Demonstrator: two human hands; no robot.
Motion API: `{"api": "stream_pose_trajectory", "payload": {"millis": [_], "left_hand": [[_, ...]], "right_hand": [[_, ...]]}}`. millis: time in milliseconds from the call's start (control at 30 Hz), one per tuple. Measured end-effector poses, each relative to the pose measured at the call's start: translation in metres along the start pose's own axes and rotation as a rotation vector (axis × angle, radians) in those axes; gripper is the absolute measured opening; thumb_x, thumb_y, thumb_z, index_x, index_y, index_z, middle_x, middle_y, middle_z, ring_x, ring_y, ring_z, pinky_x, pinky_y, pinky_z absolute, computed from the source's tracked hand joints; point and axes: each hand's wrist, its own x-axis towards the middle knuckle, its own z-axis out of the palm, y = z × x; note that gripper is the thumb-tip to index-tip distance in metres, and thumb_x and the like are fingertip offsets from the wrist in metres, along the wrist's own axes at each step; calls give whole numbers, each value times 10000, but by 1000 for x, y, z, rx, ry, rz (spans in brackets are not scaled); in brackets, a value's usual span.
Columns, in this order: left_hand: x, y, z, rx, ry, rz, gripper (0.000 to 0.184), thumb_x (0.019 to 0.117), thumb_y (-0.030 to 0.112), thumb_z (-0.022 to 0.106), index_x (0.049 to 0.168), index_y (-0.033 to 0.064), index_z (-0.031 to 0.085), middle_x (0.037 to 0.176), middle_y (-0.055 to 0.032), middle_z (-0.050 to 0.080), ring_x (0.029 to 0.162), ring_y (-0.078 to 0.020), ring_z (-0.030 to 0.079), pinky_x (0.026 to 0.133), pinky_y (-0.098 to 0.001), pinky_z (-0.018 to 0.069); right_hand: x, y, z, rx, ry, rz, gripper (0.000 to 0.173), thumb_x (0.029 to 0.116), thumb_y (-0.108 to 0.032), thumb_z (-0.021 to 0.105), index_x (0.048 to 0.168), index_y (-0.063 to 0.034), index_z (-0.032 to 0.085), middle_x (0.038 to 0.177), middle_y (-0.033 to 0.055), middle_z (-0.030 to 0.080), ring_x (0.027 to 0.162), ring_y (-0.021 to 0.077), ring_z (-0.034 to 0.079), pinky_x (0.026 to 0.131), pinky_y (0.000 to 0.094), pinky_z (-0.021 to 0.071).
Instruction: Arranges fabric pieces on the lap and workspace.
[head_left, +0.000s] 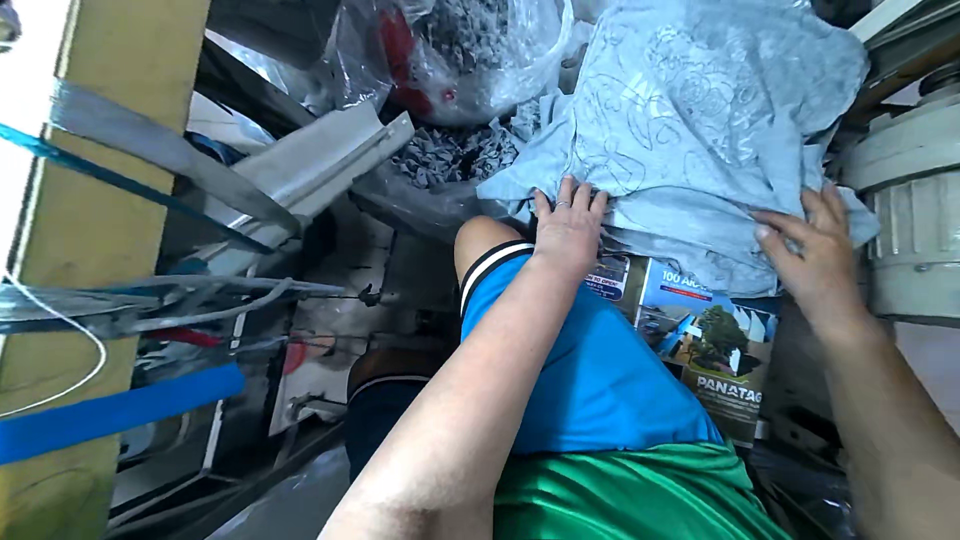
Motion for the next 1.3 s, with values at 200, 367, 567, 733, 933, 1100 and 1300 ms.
{"api": "stream_pose_trajectory", "payload": {"millis": [200,367,567,733,933,1100,1300], "left_hand": [[7,-18,-4,124,-55,42,1026,827,255,865,1634,100,250,1720,-166,92,1570,-414,132,1161,-722,202],[11,-31,-12,163,-60,47,938,839,319,850,1617,252,331,1721,-183,37,1558,-489,59,1161,-760,108],[25,-32,-14,121,52,105,695,878,-14,724,1521,82,477,1590,-255,378,1226,-498,582,978,-606,490],[30,-16,-22,180,48,54,456,982,-64,543,1425,43,544,1428,-286,515,1141,-486,624,929,-588,522],[24,-2,-71,166,111,117,320,977,-28,566,1280,28,653,1222,-222,670,1111,-420,658,917,-567,522],[-15,6,-91,246,254,270,238,973,-19,576,1187,1,677,1094,-222,702,1015,-412,690,854,-557,537],[-52,-3,-60,291,47,267,322,999,-87,450,1290,-63,588,1242,-278,641,1169,-463,619,963,-597,480]], "right_hand": [[-47,3,34,-112,-66,-88,916,708,-328,914,1485,-42,523,1638,298,264,1474,650,128,1120,789,221],[-21,-4,26,-210,-37,16,833,754,-28,853,1497,-4,479,1584,350,319,1434,591,324,1091,741,333],[9,-27,31,-280,-29,186,552,879,-89,775,1394,-14,590,1355,369,551,1285,598,486,941,735,445],[51,-38,9,-237,-123,333,495,862,-79,798,1309,52,630,1234,361,624,1187,567,584,888,734,476],[55,-53,-31,-15,-109,504,560,890,-175,804,1342,80,594,1207,359,647,1172,539,609,994,700,440],[16,-69,-62,16,-24,475,603,851,-102,816,1356,115,569,1223,398,622,1193,580,580,1012,722,415],[-30,-77,-41,-68,-278,420,604,840,-130,822,1354,86,589,1263,384,612,1224,570,567,1028,706,422]]}}
